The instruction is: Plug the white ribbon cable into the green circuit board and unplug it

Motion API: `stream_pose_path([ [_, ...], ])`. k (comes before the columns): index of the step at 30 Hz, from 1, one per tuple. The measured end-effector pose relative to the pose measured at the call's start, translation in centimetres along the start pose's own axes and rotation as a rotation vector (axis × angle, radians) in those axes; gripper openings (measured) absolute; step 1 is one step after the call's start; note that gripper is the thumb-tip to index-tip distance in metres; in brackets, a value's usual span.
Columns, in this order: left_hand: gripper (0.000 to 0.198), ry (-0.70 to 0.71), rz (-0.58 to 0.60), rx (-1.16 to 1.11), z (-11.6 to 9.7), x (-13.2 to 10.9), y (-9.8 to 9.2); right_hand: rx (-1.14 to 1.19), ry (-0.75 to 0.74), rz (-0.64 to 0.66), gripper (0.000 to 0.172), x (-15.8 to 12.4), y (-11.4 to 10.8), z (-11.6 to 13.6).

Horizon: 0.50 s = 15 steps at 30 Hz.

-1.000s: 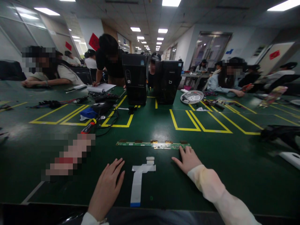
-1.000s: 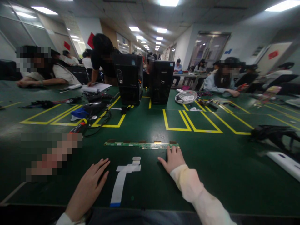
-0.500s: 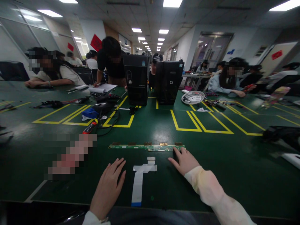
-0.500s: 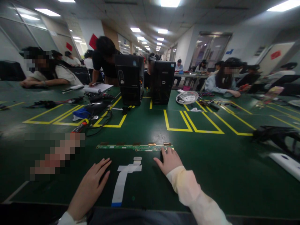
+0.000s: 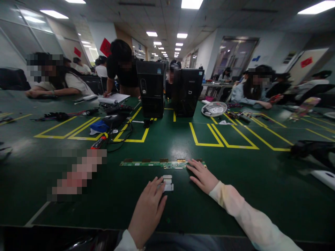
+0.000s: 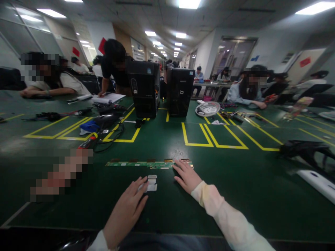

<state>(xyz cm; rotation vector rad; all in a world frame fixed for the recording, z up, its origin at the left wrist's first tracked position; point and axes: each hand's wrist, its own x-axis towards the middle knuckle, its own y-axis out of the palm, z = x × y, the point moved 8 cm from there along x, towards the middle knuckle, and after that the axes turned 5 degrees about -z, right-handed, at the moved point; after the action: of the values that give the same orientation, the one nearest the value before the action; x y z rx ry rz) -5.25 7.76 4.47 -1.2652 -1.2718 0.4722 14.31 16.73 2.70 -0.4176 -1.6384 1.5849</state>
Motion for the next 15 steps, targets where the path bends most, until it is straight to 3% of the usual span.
stream_pose_path([
  [4,0.040,-0.005,0.021,0.011,-1.7,1.1,1.1,0.018,0.021,0.000,0.051,-0.2,1.1,0.0],
  [15,0.042,0.066,0.095,-0.018,-5.6,2.8,2.9,-0.021,0.045,-0.071,0.050,-0.3,0.4,1.4],
])
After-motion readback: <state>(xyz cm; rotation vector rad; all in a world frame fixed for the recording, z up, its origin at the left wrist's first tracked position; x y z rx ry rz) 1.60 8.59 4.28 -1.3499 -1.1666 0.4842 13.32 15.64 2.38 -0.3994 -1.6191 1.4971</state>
